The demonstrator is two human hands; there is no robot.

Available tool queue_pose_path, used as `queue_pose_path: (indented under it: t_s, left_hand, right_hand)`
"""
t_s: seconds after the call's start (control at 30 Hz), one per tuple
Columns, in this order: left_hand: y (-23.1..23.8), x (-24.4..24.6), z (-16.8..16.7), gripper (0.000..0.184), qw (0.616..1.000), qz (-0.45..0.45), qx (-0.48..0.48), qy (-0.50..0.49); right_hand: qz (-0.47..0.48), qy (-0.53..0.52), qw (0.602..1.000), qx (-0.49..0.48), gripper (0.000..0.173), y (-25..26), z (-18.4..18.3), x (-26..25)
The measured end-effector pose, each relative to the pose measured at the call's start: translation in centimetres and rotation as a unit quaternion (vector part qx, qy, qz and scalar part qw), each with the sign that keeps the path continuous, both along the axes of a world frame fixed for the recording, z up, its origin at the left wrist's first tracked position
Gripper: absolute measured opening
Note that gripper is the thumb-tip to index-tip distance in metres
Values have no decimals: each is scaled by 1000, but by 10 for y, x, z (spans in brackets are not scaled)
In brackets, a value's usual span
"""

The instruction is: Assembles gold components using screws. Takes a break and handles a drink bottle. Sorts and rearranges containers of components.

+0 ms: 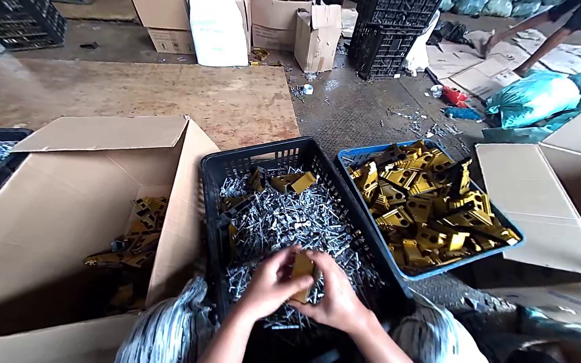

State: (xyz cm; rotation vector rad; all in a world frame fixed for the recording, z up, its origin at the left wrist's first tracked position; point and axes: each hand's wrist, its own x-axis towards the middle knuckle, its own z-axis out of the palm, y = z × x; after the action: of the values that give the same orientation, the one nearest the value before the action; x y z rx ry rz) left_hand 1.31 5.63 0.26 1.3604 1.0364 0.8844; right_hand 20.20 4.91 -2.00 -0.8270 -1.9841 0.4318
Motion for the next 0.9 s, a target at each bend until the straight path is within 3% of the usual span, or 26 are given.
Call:
queue_pose_path:
  t_s: [0.07,0.13,0.17,0.27,0.33,0.47,0.63,0.7,0.77,0.83,0.9]
  left_hand:
    - [-6,6,-2,71,1000,-1,-6,-1]
    - [-6,6,-6,61,1000,6,-9,-25]
    - [-6,5,-7,58,999,3,-14,-32]
    - [-6,2,-7,55,1000,-9,-15,-25]
    - [-7,4,-13,53,1000,-19,1,-14]
    - [-11,6,-20,48,999,-37,20,-3]
    - [-9,2,-19,49,998,-58,-28,7]
    - [-8,-6,-12,61,992,-96,-54,-65]
    - [-11,-14,-6,88,973,-150,-59,-167]
    - [-15,-11,-8,69,968,-157,-6,-194]
    - [-21,-1,-10,44,980,-69,-9,-187]
  right_hand:
    - [1,-16,1000,3,90,1,-1,-5]
    - [23,2,997,-67,98,5,7,-2]
    - [31,14,994,-105,94,7,11,1]
    - [53,39,979,-192,36,12,16,13]
    - [57,61,970,-227,21,10,15,17]
    - [48,107,957,-266,12,2,10,14]
    - [25,138,935,-326,8,-3,7,8]
    - [28,243,893,-378,8,-5,13,4]
    - [32,395,800,-450,13,-7,21,-1]
    - [57,472,721,-505,14,-8,25,-3]
    - [66,442,724,-525,13,-7,26,-3]
